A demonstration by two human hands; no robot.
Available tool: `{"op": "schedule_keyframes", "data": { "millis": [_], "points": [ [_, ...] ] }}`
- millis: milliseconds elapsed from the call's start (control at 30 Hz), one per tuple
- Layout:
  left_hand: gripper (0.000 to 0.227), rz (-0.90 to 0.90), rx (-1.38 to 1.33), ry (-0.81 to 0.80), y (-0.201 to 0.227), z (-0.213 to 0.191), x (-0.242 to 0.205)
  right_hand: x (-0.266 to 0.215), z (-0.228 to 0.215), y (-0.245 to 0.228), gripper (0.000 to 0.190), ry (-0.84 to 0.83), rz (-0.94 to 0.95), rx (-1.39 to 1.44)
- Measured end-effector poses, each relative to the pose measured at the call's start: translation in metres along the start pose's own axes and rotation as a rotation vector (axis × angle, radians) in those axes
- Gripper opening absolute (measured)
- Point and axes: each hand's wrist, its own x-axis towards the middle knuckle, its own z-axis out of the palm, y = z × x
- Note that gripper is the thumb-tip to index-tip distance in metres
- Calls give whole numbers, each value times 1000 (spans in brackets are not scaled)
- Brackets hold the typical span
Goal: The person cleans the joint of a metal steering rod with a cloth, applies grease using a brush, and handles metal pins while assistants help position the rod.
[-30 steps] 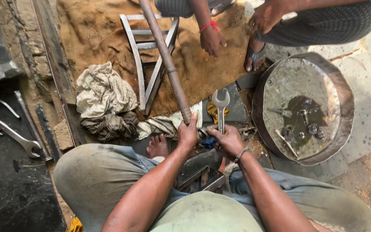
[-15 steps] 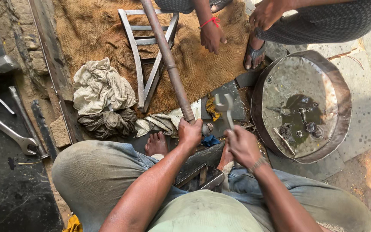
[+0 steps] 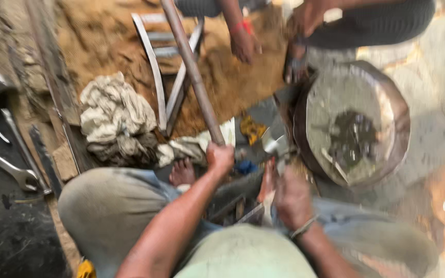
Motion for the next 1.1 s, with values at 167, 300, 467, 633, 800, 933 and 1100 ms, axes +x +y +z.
{"op": "schedule_keyframes", "data": {
  "millis": [167, 300, 467, 633, 800, 933, 1100],
  "points": [
    [32, -238, -100, -159, -2, -2, 3, -17, 6, 10, 36, 310, -170, 270],
    [30, -180, -81, -156, 0, -5, -7, -11, 41, 40, 39, -156, 75, 63],
    [25, -135, -144, -139, -2, 5, 7, 10, 46, 29, 26, 15, -121, -118],
    [24, -113, -215, -106, 11, 0, 2, 59, -33, -49, 18, -273, 453, 122],
    [23, -186, -187, -107, 21, -11, -7, 32, -81, -50, 21, 327, -199, 334],
    [28, -271, -169, -134, 28, -12, -9, 11, 12, -8, 33, -57, -138, -66],
    [29, -182, -149, -80, 11, -1, -1, 2, 63, 57, 66, -246, 224, -93]
  ]
}}
